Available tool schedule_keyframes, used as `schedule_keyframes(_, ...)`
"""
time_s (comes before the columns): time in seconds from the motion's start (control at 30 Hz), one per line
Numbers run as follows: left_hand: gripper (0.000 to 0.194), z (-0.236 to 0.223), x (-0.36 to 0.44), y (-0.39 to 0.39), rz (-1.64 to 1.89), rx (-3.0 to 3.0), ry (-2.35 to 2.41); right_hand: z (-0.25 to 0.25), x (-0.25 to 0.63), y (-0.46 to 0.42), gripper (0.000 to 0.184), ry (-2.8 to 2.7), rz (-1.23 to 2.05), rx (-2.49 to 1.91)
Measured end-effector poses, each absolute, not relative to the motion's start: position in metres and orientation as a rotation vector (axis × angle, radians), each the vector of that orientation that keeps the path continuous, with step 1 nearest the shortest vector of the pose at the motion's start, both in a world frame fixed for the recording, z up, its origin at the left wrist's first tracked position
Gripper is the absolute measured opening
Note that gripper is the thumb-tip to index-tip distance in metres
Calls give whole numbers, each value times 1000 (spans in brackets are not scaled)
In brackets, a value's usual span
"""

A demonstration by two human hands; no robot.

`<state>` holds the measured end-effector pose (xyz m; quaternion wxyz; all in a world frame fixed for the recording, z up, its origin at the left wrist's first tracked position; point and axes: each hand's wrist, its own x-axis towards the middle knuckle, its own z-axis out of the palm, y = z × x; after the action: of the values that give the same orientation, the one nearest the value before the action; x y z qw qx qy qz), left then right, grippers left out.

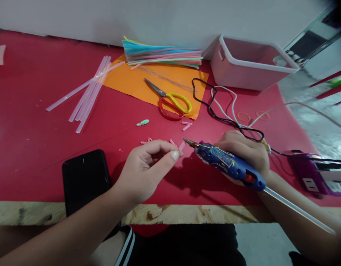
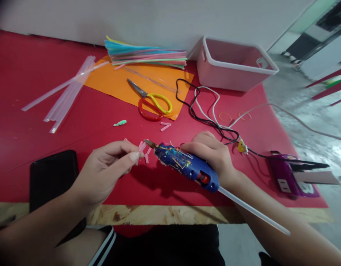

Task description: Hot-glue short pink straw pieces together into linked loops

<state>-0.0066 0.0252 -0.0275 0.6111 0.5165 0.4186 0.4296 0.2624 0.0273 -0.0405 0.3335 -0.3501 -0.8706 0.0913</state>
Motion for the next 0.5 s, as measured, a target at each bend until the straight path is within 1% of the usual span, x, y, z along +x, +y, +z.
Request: schedule_keyframes(0.5,13,-29,-6,25,984,1186,943,-41,264,27,15,-2274,229,-934)
